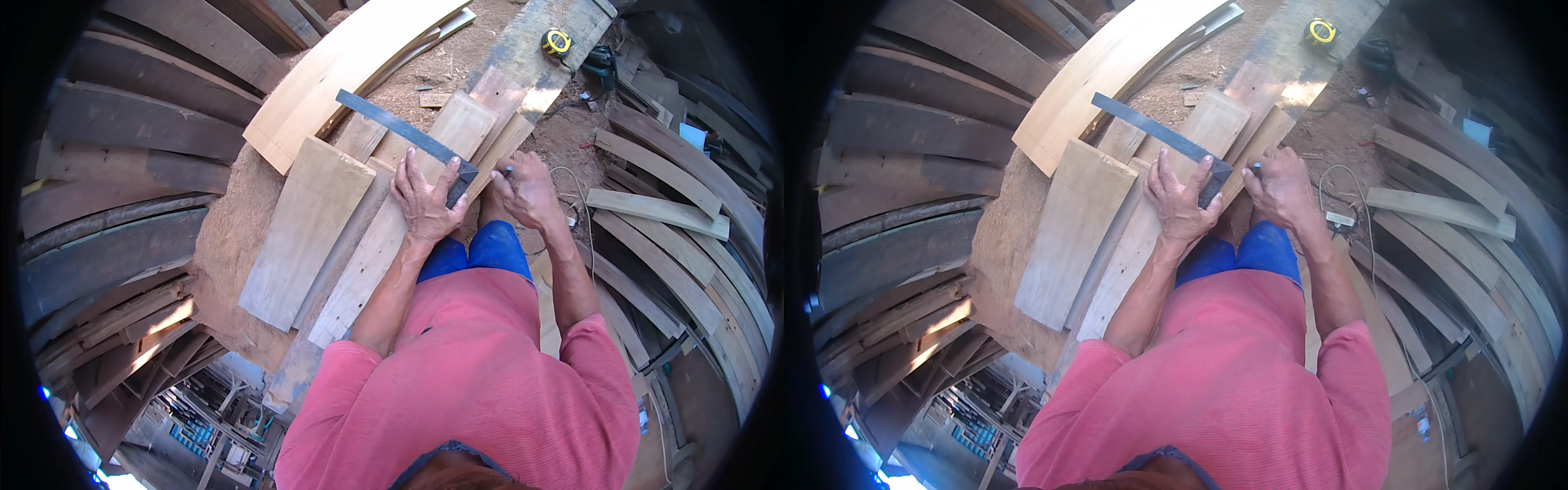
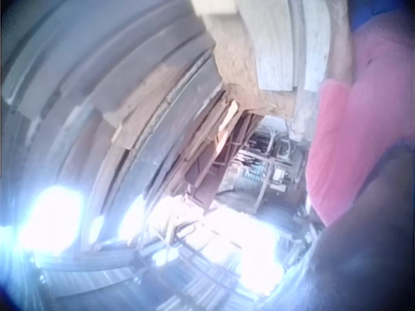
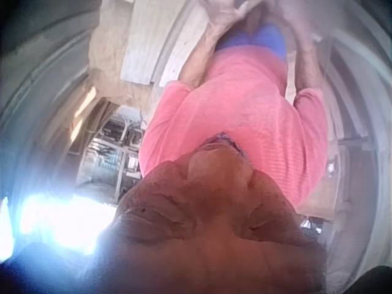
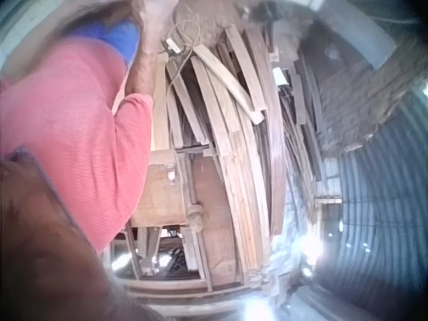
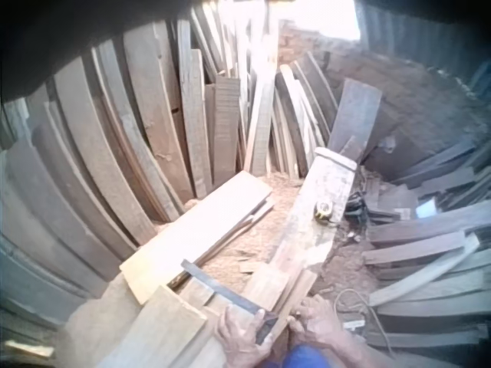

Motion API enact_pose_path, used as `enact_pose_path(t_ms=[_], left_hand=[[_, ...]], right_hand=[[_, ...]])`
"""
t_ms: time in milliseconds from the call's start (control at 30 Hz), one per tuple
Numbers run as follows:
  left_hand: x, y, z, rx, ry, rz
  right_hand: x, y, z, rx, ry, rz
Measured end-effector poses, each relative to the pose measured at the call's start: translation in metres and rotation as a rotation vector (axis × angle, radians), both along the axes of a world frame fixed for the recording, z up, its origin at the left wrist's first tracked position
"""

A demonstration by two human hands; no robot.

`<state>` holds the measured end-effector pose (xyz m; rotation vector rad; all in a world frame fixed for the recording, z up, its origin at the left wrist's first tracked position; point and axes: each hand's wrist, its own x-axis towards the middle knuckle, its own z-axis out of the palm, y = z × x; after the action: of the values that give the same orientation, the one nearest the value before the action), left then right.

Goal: The person uses a try square and pencil to mark lines on a wooden plank, then measures the plank with a tape measure. The person moves the marked plank and handles other pieces of wood in a cluttered workshop.

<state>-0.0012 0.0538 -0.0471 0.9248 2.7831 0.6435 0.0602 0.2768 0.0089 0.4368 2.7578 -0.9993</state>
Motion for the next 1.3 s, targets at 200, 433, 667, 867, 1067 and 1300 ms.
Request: enact_pose_path(t_ms=[200,433,667,867,1067,1300], left_hand=[[-0.001,-0.009,-0.001,0.016,0.045,-0.052],[-0.003,-0.016,-0.008,0.072,0.048,-0.078],[-0.001,-0.013,-0.008,-0.001,0.094,-0.073],[-0.001,-0.012,-0.007,-0.018,0.076,-0.068],[0.0,-0.013,-0.007,-0.016,0.087,-0.059],[-0.001,-0.011,-0.009,0.03,0.094,-0.053]], right_hand=[[0.021,-0.072,-0.082,-0.401,-0.067,-0.405],[0.023,-0.107,-0.093,-0.842,0.147,-0.693],[0.019,-0.101,-0.087,-0.731,0.137,-0.69],[0.019,-0.102,-0.091,-0.752,0.147,-0.698],[0.018,-0.099,-0.088,-0.747,0.115,-0.679],[0.02,-0.099,-0.098,-0.785,0.126,-0.675]])
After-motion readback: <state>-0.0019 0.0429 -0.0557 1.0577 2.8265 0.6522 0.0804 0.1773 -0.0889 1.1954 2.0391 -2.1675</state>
